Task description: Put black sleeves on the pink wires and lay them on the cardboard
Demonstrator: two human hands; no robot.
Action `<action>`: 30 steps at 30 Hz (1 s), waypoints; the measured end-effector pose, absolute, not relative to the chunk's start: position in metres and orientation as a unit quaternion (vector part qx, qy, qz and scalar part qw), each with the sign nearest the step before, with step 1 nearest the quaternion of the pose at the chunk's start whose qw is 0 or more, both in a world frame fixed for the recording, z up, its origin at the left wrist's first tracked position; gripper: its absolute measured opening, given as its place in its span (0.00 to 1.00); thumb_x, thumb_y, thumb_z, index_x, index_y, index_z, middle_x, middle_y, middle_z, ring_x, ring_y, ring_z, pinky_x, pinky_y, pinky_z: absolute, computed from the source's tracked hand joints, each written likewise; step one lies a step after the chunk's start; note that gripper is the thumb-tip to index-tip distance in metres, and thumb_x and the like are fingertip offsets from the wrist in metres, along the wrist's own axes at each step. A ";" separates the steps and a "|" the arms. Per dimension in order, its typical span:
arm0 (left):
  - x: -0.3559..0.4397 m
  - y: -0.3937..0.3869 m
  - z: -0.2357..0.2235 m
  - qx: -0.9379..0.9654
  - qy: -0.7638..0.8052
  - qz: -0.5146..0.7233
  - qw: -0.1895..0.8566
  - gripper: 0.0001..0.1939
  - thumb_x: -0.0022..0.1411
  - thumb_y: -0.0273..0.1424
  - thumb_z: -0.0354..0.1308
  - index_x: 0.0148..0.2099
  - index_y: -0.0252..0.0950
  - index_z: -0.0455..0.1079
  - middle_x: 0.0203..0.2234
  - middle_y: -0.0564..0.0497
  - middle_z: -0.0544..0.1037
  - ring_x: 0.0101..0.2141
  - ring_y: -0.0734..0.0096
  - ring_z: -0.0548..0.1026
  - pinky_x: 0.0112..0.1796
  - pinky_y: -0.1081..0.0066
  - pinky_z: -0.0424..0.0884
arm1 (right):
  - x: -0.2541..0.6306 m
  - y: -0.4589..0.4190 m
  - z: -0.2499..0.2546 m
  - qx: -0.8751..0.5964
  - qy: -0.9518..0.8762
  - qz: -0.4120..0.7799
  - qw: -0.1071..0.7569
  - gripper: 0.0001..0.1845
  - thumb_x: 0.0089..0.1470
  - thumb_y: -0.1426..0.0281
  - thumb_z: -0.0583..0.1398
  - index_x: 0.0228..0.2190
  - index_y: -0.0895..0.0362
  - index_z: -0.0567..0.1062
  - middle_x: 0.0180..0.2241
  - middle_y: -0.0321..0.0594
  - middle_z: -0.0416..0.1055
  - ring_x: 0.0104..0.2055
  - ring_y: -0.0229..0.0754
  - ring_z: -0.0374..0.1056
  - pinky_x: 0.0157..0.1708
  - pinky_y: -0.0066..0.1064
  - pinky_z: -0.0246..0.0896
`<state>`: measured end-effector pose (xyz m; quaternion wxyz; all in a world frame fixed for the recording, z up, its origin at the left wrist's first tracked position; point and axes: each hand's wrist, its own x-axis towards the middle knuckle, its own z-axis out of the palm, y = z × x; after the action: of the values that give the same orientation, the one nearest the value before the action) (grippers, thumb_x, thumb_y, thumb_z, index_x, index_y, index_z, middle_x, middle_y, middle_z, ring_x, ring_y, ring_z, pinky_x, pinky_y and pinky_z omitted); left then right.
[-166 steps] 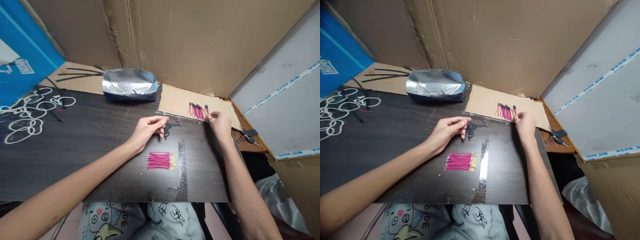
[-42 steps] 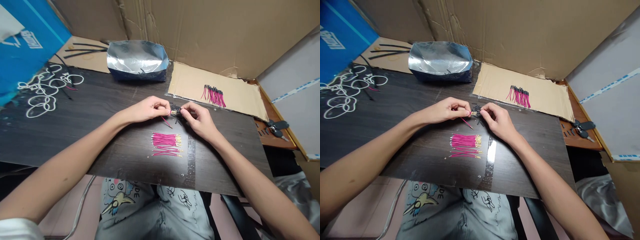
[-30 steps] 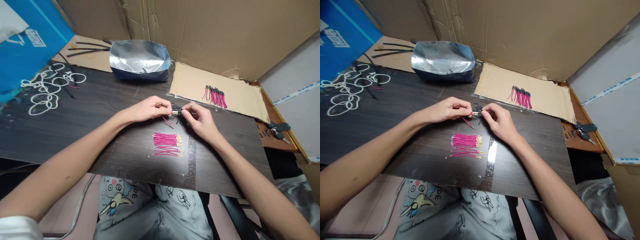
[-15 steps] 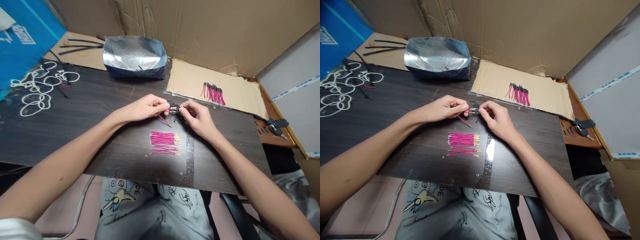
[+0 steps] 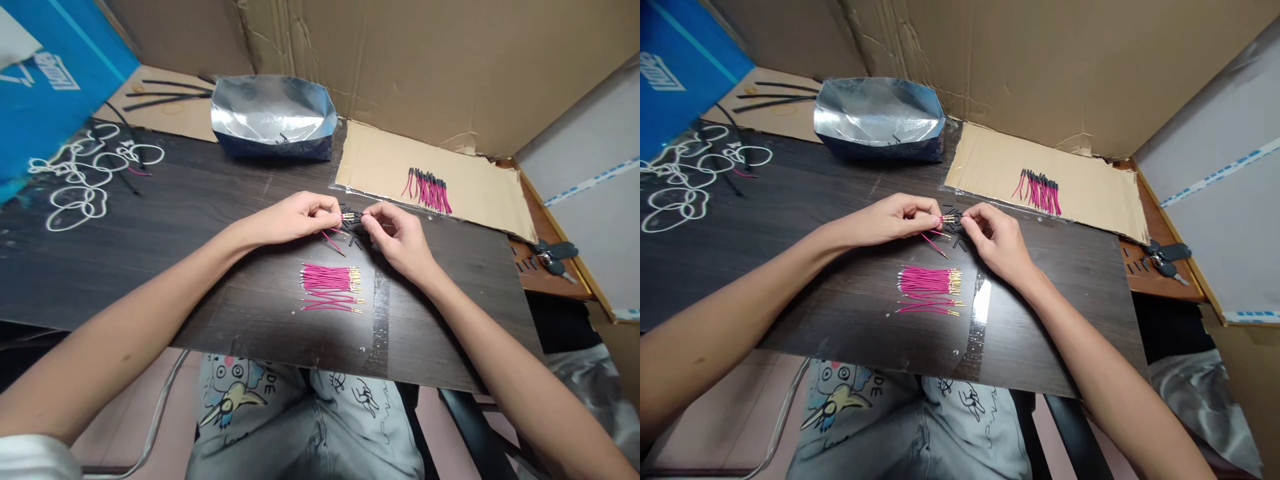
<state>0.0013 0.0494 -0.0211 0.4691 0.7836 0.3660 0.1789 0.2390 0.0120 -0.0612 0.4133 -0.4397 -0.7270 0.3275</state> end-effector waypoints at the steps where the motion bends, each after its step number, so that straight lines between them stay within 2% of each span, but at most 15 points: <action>1: 0.002 0.049 -0.021 0.781 0.369 0.179 0.471 0.12 0.67 0.36 0.57 0.33 0.34 0.71 0.20 0.58 0.63 0.22 0.78 0.58 0.26 0.73 0.52 | 0.239 0.012 -0.061 -0.440 -0.726 0.328 0.414 0.10 0.67 0.61 0.60 0.38 0.55 0.75 0.33 0.38 0.74 0.33 0.39 0.67 0.33 0.33 0.60; 5: 0.003 0.049 -0.023 0.776 0.370 0.185 0.476 0.11 0.66 0.35 0.59 0.32 0.34 0.70 0.19 0.59 0.61 0.22 0.79 0.56 0.25 0.73 0.50 | 0.238 0.011 -0.061 -0.443 -0.726 0.326 0.412 0.10 0.67 0.61 0.60 0.38 0.55 0.75 0.33 0.38 0.74 0.33 0.39 0.67 0.32 0.33 0.61; 16: 0.004 0.050 -0.027 0.787 0.351 0.191 0.469 0.13 0.68 0.37 0.57 0.32 0.34 0.71 0.23 0.55 0.69 0.26 0.77 0.63 0.30 0.73 0.56 | 0.238 0.010 -0.060 -0.437 -0.726 0.340 0.408 0.10 0.65 0.61 0.62 0.37 0.55 0.77 0.33 0.38 0.76 0.33 0.39 0.68 0.31 0.31 0.62; 25: 0.006 0.049 -0.031 0.791 0.351 0.202 0.459 0.14 0.68 0.38 0.57 0.34 0.33 0.74 0.26 0.53 0.74 0.28 0.75 0.68 0.31 0.72 0.60 | 0.238 0.013 -0.062 -0.434 -0.656 0.437 0.437 0.16 0.59 0.55 0.68 0.36 0.55 0.83 0.26 0.35 0.76 0.24 0.35 0.66 0.26 0.30 0.61; 30: 0.006 0.050 -0.030 0.785 0.351 0.206 0.467 0.16 0.69 0.40 0.57 0.33 0.33 0.74 0.23 0.55 0.70 0.25 0.76 0.64 0.29 0.72 0.58 | 0.238 0.013 -0.058 -0.434 -0.639 0.441 0.457 0.14 0.58 0.58 0.69 0.39 0.55 0.86 0.24 0.35 0.75 0.22 0.34 0.64 0.23 0.29 0.58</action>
<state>0.0061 0.0499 -0.0298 0.4673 0.7850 0.3507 0.2061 0.2380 0.0126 -0.0582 0.4574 -0.4343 -0.6387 0.4407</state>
